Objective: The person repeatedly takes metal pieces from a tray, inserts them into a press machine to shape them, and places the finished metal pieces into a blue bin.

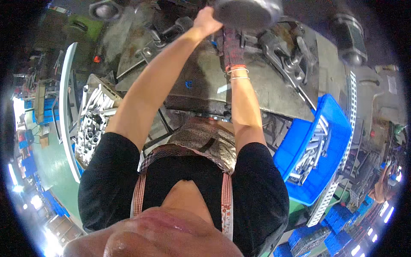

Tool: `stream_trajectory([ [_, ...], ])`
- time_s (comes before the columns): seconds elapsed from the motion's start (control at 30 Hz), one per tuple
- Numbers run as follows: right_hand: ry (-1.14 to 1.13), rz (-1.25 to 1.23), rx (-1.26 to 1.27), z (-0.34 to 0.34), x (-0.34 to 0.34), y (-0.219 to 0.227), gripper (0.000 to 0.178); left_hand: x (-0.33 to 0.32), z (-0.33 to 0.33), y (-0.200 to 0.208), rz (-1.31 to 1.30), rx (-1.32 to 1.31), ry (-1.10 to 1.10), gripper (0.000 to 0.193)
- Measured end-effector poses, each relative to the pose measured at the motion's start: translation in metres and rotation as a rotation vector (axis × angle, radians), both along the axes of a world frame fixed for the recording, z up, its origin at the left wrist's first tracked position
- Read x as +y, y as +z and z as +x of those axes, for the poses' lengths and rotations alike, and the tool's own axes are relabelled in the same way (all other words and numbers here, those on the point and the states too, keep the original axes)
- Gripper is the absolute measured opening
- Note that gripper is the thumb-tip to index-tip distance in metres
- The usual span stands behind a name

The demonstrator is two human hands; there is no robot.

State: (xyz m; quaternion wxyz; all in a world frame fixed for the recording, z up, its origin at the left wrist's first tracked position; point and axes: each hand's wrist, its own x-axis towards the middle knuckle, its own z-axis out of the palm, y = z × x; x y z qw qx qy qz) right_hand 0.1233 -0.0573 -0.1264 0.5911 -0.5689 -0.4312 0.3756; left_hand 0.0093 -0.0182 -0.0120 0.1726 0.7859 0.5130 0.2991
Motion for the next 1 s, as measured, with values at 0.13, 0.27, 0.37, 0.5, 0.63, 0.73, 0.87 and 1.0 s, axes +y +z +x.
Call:
stream_trajectory([
  [0.13, 0.127, -0.537, 0.29, -0.066, -0.032, 0.07, 0.049, 0.003, -0.043, 0.017, -0.128, -0.022, -0.017, 0.032],
  [0.27, 0.051, -0.018, 0.516, -0.022, 0.007, 0.003, 0.04, -0.027, -0.015, 0.018, -0.09, 0.019, -0.054, 0.039],
  [0.37, 0.186, 0.302, -0.184, -0.06, -0.052, 0.076, 0.033, -0.068, -0.079, 0.003, -0.051, -0.333, -0.028, 0.042],
  [0.5, 0.171, -0.216, -0.132, -0.032, -0.075, 0.042, 0.025, -0.139, -0.229, -0.022, 0.169, -0.36, 0.181, 0.021],
  [0.63, 0.166, -0.182, 0.138, -0.043, -0.101, 0.061, 0.02, -0.187, -0.402, -0.066, -0.124, 0.145, 0.815, 0.025],
  [0.73, 0.121, -0.12, 0.27, -0.05, -0.093, 0.044, 0.018, -0.222, -0.474, -0.115, -0.406, 0.819, 0.563, 0.026],
  [0.87, 0.154, -0.074, 0.298, -0.048, -0.09, 0.043, 0.016, -0.223, -0.479, -0.143, -0.527, 0.882, 0.453, 0.036],
  [1.0, 0.055, -0.266, 0.047, -0.048, -0.085, 0.04, 0.018, -0.21, -0.482, -0.124, -0.584, 0.865, 0.535, 0.029],
])
